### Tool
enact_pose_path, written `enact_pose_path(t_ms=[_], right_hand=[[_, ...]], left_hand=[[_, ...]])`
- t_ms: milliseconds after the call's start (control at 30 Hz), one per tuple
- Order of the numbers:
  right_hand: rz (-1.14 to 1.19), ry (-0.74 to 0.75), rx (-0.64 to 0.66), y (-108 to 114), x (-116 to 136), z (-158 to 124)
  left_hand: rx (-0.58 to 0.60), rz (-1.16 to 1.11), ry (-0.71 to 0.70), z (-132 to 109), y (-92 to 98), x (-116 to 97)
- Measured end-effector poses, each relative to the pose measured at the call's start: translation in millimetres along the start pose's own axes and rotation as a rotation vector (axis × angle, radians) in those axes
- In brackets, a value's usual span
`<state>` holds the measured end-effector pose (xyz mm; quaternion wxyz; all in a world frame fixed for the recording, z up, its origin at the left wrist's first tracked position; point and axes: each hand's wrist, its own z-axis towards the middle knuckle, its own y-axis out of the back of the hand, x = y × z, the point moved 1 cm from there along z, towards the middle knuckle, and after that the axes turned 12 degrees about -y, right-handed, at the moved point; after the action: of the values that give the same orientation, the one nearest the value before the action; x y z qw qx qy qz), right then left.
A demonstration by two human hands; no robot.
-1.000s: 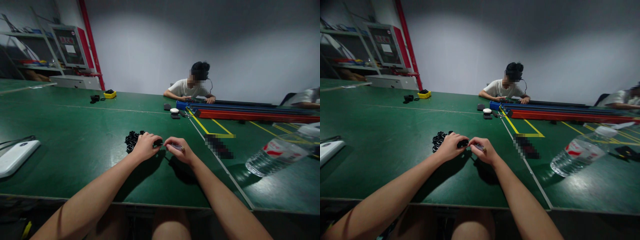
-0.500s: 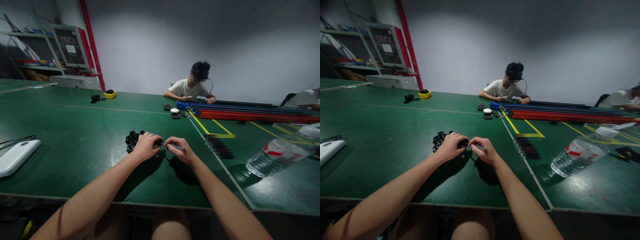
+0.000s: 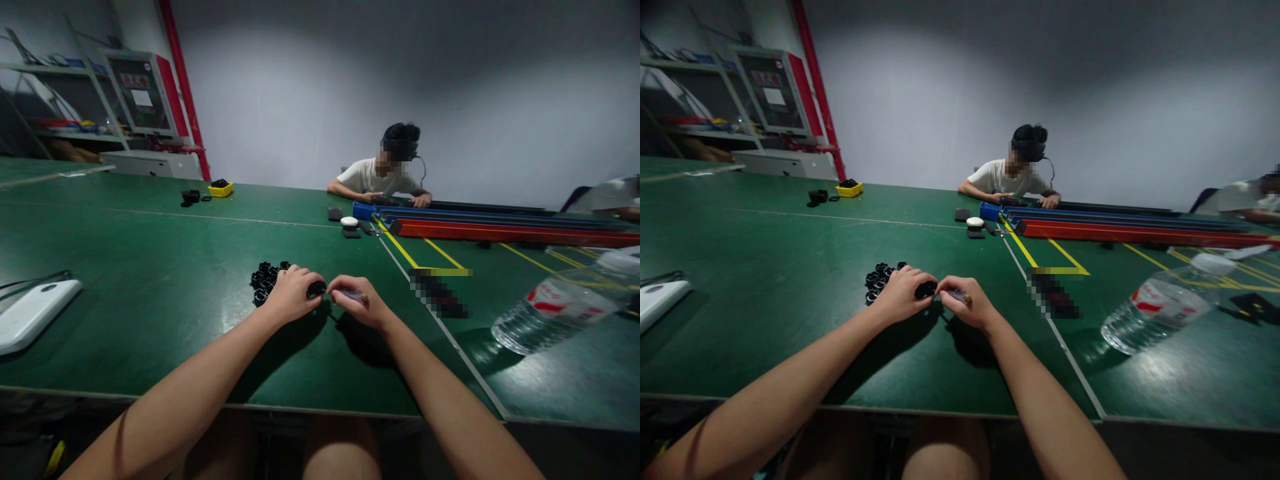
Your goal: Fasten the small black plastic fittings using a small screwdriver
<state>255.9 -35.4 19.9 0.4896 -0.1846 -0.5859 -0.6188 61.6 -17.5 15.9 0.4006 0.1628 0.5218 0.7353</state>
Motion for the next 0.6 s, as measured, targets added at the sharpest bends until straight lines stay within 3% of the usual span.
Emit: enact_pose_path(t_ms=[133, 267, 433, 600], right_hand=[[0.061, -0.036, -0.002, 1.9, 1.8, -0.1], [0.302, -0.134, -0.040, 5.1, -1.1, 1.6], [0.618, -0.255, -0.245, 12.0, -5.6, 2.4], [0.737, -0.273, -0.379, 14.5, -6.4, 3.4]], left_hand=[[-0.031, 0.016, 0.011, -0.8, 0.1, 0.1], [-0.071, 0.045, 0.041, -0.3, 1.4, 2.4], [-0.044, 0.062, 0.079, 1.2, 3.6, 5.1], [0.000, 0.057, 0.034, 0.6, 4.1, 3.6]])
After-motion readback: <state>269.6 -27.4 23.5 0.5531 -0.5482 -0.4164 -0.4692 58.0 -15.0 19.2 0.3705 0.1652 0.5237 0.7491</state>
